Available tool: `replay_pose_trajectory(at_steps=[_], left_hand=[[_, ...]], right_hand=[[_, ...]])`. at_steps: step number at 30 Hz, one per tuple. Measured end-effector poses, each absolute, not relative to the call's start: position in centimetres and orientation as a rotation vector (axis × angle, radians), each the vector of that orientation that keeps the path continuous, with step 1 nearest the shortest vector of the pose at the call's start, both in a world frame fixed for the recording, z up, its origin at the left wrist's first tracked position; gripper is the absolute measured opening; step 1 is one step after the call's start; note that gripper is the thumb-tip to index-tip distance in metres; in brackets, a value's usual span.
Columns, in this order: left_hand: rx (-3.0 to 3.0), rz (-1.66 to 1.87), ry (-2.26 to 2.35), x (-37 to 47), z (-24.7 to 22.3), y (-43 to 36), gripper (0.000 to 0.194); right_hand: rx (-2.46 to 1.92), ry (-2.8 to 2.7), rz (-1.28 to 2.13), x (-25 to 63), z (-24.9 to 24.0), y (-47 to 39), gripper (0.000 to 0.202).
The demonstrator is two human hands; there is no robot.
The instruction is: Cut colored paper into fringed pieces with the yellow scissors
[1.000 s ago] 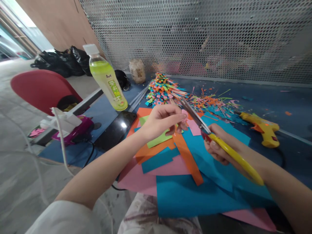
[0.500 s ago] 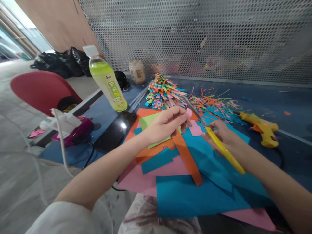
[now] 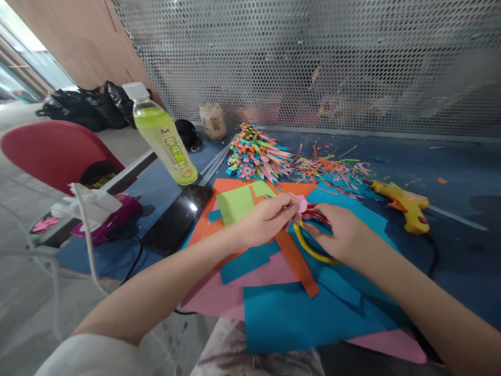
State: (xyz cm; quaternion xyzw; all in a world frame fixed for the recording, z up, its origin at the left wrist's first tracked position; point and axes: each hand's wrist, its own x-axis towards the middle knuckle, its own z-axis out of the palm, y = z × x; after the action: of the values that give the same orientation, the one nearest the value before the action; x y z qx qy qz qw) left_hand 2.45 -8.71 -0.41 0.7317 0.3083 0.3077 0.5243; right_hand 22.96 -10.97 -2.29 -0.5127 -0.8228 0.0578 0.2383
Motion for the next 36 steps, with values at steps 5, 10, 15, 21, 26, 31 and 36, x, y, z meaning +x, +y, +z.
replay_pose_trajectory(at_steps=[5,10,15,21,26,31,36], left_hand=[[1.786,0.735,0.743,2.7,-0.8,-8.9,0.030],[1.747,0.764,0.716,2.8,-0.8,-9.1,0.030],[1.751,0.772,0.662,2.9,-0.8,-9.2,0.033],[1.788,0.781,0.678,2.9,-0.7,-9.2,0.033],[1.846,0.727,0.656,2.6,-0.5,-9.3,0.036],[1.752,0.757,0.642,2.6,-0.5,-9.4,0.033],[1.757,0.757,0.682,2.7,-0.4,-9.4,0.033]], right_hand=[[-1.203,-2.205,0.291,22.4,0.0,-11.3,0.018],[-1.174,-1.912,0.655,21.8,0.5,-12.0,0.024],[-1.160,-1.840,0.660,21.6,0.7,-12.1,0.022],[-1.083,-1.848,0.445,21.3,0.9,-12.4,0.008],[-1.023,-1.947,0.240,21.4,0.8,-12.6,0.010],[-1.060,-2.011,0.219,21.7,0.6,-12.8,0.009],[-1.099,-2.028,0.282,21.7,0.8,-12.8,0.010]])
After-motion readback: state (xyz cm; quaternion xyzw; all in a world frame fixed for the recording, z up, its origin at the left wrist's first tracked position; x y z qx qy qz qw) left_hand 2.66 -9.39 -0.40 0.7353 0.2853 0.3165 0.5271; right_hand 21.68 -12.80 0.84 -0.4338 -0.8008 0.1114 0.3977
